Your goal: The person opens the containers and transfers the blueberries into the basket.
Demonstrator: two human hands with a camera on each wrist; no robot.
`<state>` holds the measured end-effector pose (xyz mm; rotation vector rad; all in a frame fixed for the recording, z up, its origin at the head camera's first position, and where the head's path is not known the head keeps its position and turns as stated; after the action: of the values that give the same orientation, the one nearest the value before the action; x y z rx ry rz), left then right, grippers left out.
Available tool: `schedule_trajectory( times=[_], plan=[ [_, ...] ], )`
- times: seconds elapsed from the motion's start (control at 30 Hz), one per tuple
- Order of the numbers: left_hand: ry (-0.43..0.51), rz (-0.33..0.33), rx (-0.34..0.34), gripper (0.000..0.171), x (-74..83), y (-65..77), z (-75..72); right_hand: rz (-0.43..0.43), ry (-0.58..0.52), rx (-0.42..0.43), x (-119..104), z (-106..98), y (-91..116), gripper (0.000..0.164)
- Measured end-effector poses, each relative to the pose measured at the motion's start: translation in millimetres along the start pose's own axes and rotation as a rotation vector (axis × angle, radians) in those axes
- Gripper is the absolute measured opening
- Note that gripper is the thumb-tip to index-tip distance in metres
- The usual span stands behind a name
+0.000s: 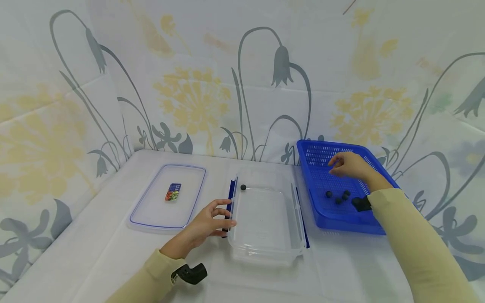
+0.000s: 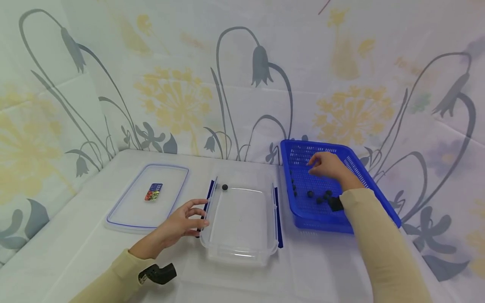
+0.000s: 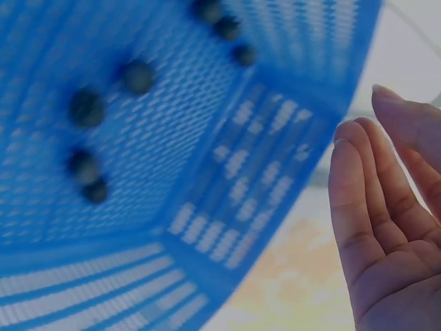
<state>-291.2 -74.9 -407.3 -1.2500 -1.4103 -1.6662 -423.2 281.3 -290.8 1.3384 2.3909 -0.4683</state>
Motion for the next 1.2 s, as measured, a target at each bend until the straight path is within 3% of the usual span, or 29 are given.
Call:
schedule_trajectory(
  times=[0.23, 0.67, 1.2],
  plan=[
    [0.005, 0.001, -0.004, 0.063, -0.9, -0.5, -0.1, -0.085, -0.008, 0.021, -46, 3, -26, 0.022],
    [0.015, 0.005, -0.017, 0.062, -0.2, -0.1, 0.5, -0.212, -0.049, 0.007, -106, 40, -67, 0.018],
    [0.014, -0.001, -0.021, 0.062, -0.6, -1.4, 0.2, -0.193, -0.122, -0.090, -141, 101, -97, 0.020]
  ],
)
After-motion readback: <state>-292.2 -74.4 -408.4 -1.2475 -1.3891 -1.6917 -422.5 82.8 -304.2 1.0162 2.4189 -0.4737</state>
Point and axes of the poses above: each hand's wrist, its own y-axis away from the middle knuckle, its own z-axis out of the palm, x = y × z, the point moved 9 cm from there along -y, towards the middle knuckle, and after that the axes turned 12 degrees about -z, right-handed, at the moved point
